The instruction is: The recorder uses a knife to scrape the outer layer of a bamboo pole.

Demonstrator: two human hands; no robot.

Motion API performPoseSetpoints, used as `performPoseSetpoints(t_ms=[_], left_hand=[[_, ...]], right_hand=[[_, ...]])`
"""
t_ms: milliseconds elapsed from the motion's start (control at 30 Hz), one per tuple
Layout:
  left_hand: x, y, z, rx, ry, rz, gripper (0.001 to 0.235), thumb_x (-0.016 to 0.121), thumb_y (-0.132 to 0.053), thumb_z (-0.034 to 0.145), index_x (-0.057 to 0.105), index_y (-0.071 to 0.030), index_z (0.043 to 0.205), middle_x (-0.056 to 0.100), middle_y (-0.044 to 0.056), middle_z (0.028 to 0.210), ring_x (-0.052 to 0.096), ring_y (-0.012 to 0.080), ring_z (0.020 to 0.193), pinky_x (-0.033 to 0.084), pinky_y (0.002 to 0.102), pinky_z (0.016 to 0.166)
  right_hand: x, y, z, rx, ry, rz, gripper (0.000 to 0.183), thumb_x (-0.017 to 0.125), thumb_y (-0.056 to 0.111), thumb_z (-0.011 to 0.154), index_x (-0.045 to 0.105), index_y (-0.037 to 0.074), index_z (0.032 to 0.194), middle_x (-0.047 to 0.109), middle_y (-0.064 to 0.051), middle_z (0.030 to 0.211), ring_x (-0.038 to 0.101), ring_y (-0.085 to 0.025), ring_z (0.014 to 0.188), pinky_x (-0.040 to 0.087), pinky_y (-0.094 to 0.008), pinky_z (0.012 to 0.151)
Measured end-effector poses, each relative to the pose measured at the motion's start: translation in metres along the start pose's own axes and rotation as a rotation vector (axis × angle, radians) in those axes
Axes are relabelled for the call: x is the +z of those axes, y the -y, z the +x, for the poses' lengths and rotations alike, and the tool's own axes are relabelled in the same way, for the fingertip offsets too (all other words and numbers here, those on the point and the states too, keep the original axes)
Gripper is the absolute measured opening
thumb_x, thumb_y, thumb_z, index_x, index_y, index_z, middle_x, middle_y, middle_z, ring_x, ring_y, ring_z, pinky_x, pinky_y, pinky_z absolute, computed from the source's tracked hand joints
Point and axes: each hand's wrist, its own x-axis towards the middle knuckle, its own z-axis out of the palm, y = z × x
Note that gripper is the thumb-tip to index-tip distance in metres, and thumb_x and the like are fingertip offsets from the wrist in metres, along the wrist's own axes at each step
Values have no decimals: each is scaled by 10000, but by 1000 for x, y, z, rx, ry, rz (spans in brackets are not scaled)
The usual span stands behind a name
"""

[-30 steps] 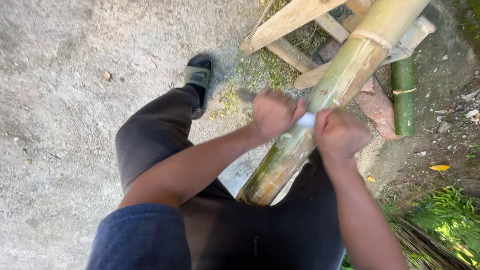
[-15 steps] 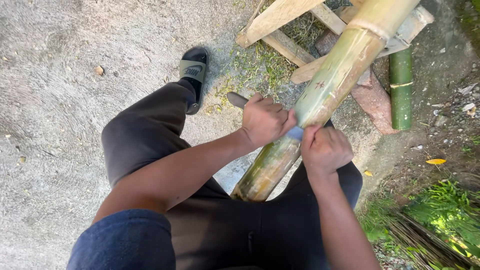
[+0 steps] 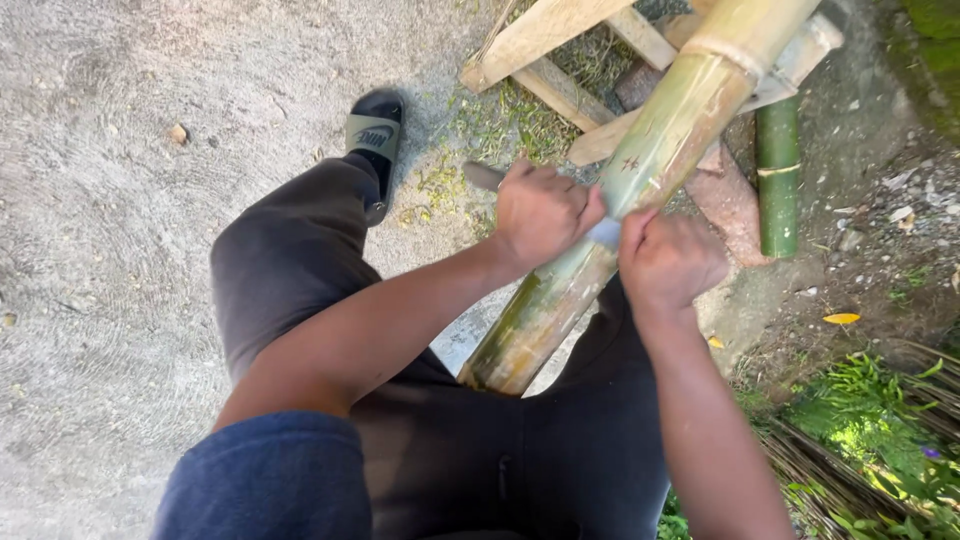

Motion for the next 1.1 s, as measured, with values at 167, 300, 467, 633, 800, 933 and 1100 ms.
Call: performPoseSetpoints(t_ms=[167, 300, 467, 633, 800, 933, 1100], left_hand=[[10, 5, 7, 36, 11, 18, 429, 674, -277, 934, 606, -142, 533, 560, 14, 533, 555, 222, 556, 399, 402, 628], [19, 13, 18, 41, -81, 6, 408, 678, -281, 938, 618, -140, 560, 577, 7, 563, 566, 212, 580, 413, 391, 647], [-1, 3, -4, 69, -25, 46, 415, 681, -266, 921, 602, -140, 534, 568, 2, 545, 557, 205, 563, 406, 383, 626], [14, 10, 1, 31, 97, 44, 463, 709, -285, 908, 588, -157, 480, 551, 4, 495, 529, 197, 503, 394, 383, 592], [4, 7, -2, 62, -37, 46, 434, 700, -272, 926, 608, -150, 520, 552, -10, 519, 536, 201, 536, 395, 386, 614], [4, 8, -5, 90, -24, -21, 416, 677, -273, 919, 609, -146, 528, 567, -1, 539, 541, 198, 552, 397, 380, 621], [24, 23, 14, 80, -83, 11, 396, 679, -288, 933, 638, -157, 561, 592, 4, 565, 564, 195, 574, 410, 377, 638]], right_hand=[[15, -15, 5, 20, -28, 31, 376, 672, 67, 952, 515, 93, 611, 548, -89, 619, 534, -279, 535, 399, -413, 510], [24, -20, 8, 20, -40, 8, 386, 678, 67, 976, 511, 88, 629, 541, -87, 634, 537, -272, 548, 390, -417, 515], [4, 3, -10, 22, -70, 20, 383, 667, 60, 955, 505, 78, 608, 543, -100, 618, 533, -292, 535, 390, -429, 499], [15, -8, -2, 50, -32, 80, 362, 648, 47, 977, 522, 65, 639, 562, -112, 654, 547, -305, 567, 409, -439, 531], [9, 2, -4, 30, -30, -6, 352, 641, 70, 973, 532, 68, 638, 563, -116, 658, 557, -310, 577, 426, -443, 552], [7, 7, -9, 59, -56, 10, 339, 635, 73, 952, 538, 69, 628, 563, -116, 645, 554, -314, 561, 426, -435, 535], [25, -14, 10, 24, -42, -29, 347, 657, 81, 965, 539, 74, 638, 557, -111, 648, 535, -298, 550, 408, -436, 524]])
